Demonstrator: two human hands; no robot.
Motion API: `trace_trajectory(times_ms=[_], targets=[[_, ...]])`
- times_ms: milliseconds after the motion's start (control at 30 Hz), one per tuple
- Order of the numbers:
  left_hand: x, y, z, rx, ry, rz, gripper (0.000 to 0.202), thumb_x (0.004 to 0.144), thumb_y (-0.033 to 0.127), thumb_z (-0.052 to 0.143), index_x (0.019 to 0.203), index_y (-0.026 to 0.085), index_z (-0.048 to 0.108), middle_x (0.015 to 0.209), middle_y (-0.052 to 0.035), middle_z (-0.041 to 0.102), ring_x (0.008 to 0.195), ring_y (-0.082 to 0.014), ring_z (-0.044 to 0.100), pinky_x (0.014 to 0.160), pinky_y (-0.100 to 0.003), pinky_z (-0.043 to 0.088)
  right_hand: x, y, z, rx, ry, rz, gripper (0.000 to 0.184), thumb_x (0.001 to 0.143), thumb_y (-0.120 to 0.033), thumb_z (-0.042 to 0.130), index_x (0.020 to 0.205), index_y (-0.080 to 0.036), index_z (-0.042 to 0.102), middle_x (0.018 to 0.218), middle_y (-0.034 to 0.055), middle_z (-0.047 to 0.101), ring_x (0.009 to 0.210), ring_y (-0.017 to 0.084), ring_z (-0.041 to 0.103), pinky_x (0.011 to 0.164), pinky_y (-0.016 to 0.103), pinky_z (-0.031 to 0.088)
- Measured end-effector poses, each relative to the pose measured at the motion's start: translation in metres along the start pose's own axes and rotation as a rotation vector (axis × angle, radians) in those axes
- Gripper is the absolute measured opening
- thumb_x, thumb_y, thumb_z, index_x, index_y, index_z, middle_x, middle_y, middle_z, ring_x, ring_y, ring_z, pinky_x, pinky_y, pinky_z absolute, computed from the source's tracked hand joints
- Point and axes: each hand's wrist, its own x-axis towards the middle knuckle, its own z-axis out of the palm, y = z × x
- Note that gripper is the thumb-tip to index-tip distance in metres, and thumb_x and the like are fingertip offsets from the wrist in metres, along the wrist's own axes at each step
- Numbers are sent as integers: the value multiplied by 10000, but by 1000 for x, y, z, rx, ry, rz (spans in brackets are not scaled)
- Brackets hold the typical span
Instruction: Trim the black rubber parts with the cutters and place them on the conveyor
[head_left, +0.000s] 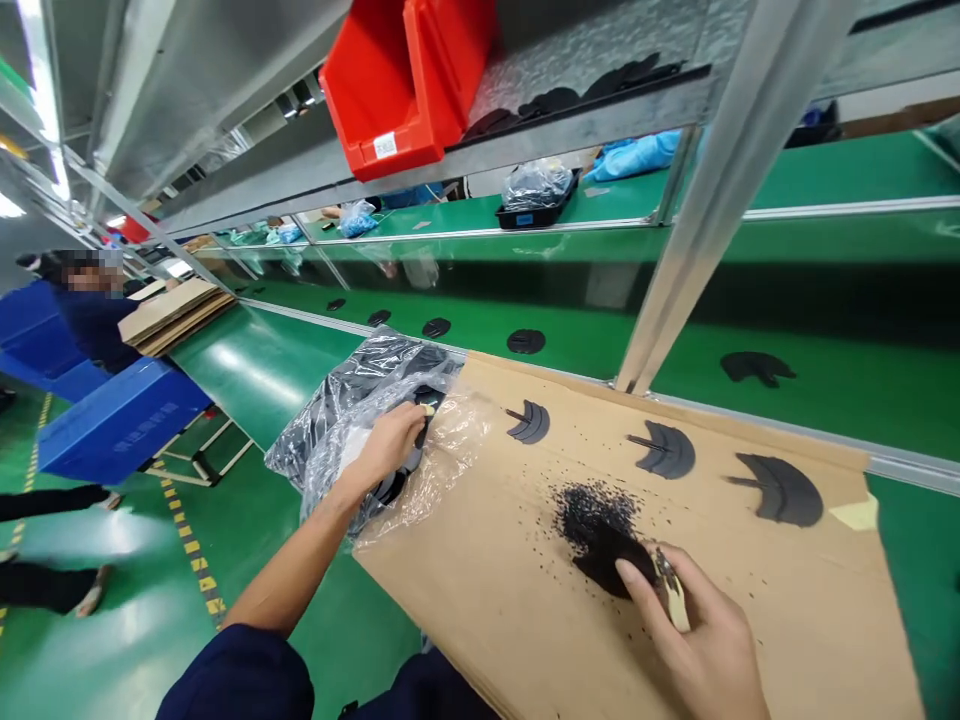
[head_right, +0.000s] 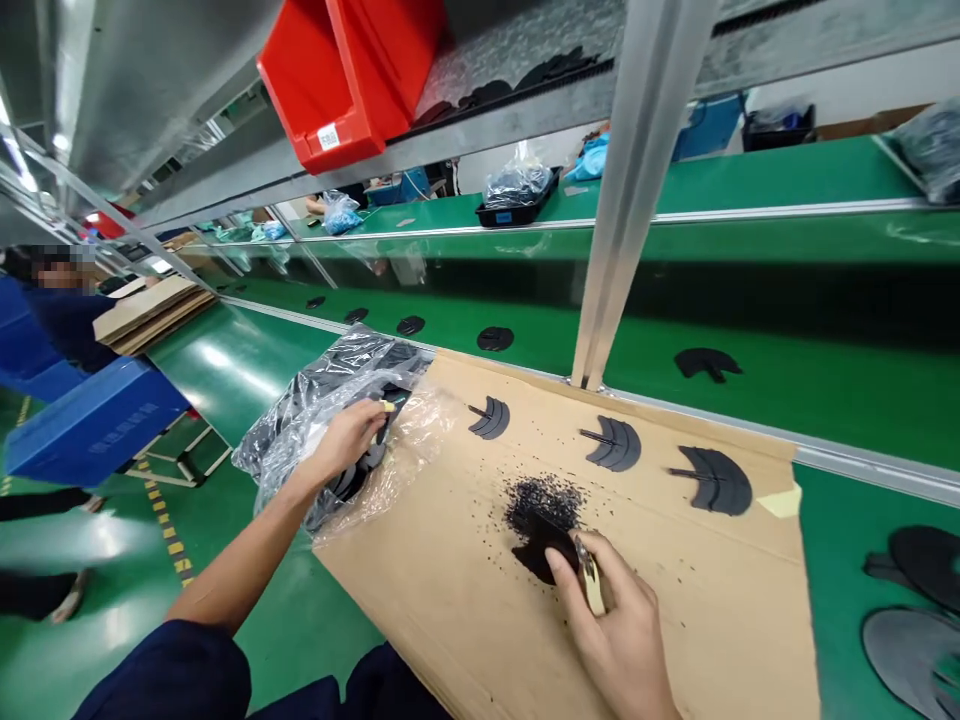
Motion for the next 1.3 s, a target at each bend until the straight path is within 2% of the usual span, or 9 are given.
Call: trace_trajectory(times_ms=[167, 233, 333, 433, 600, 733, 967, 1200, 1300], targets=[[-14, 65, 11, -751, 73, 375, 221, 999, 227, 519, 967, 153, 725, 960, -96, 631, 883, -176, 616, 743, -264, 510, 2, -9, -3, 162, -21, 250, 420, 812, -598, 695, 697, -218, 559, 617, -21, 519, 578, 154, 493, 547, 247, 448], [-18, 98, 24, -1008, 62, 429, 207, 990, 235, 555, 944, 160, 742, 931, -86, 628, 863, -167, 617, 711, -251, 502, 1, -9, -3, 230, -14, 319, 430, 795, -581, 722, 669, -215, 535, 594, -31, 491, 565, 145, 471, 546, 252, 441], [-23, 140, 47, -1132, 64, 443, 228, 1000, 197, 525, 970, 176, 750, 919, -71, 639, 849, -152, 619, 720, -248, 501, -1, -9, -3, 368, 3, 380, 364, 801, -550, 736, 812, -197, 649, 714, 9, 627, 709, 192, 597, 672, 289, 517], [-25, 164, 68, -1108, 93, 456, 204, 991, 191, 537, 1005, 177, 740, 945, -71, 650, 885, -161, 621, 765, -269, 505, -3, -9, -4, 467, 22, 410, 387, 805, -535, 745, 964, -185, 698, 892, 66, 724, 875, 245, 666, 790, 338, 554], [-29, 171, 88, -1016, 105, 366, 154, 897, 255, 709, 1026, 172, 697, 872, -32, 611, 767, -137, 570, 697, -252, 486, -7, -10, -3, 422, 6, 398, 397, 823, -516, 738, 1041, -186, 704, 986, 82, 750, 926, 259, 689, 840, 364, 568], [-31, 170, 89, -985, 90, 355, 266, 901, 258, 702, 1157, 197, 675, 840, -7, 577, 710, -117, 542, 650, -227, 490, -10, -11, 0, 348, 2, 387, 342, 835, -500, 731, 983, -193, 701, 930, 62, 741, 868, 233, 682, 801, 329, 566], [-33, 170, 90, -1026, 53, 282, 276, 894, 262, 700, 1165, 209, 687, 899, -26, 585, 739, -124, 558, 648, -228, 521, -11, -11, 2, 301, 9, 410, 311, 842, -491, 723, 932, -197, 674, 867, 45, 712, 802, 205, 646, 732, 295, 548], [-34, 172, 93, -1252, -229, 171, 347, 956, 323, 623, 1273, 188, 665, 1177, -101, 705, 1012, -204, 686, 858, -307, 593, -11, -13, 1, 209, -12, 364, 290, 865, -487, 694, 874, -201, 651, 760, 12, 661, 692, 171, 600, 640, 266, 515], [-32, 169, 90, -1272, -214, 210, 326, 970, 314, 605, 1245, 154, 676, 1168, -115, 733, 1033, -213, 711, 901, -328, 602, -11, -10, -1, 140, -39, 295, 260, 883, -461, 682, 900, -202, 666, 749, 14, 670, 674, 173, 615, 616, 270, 516]])
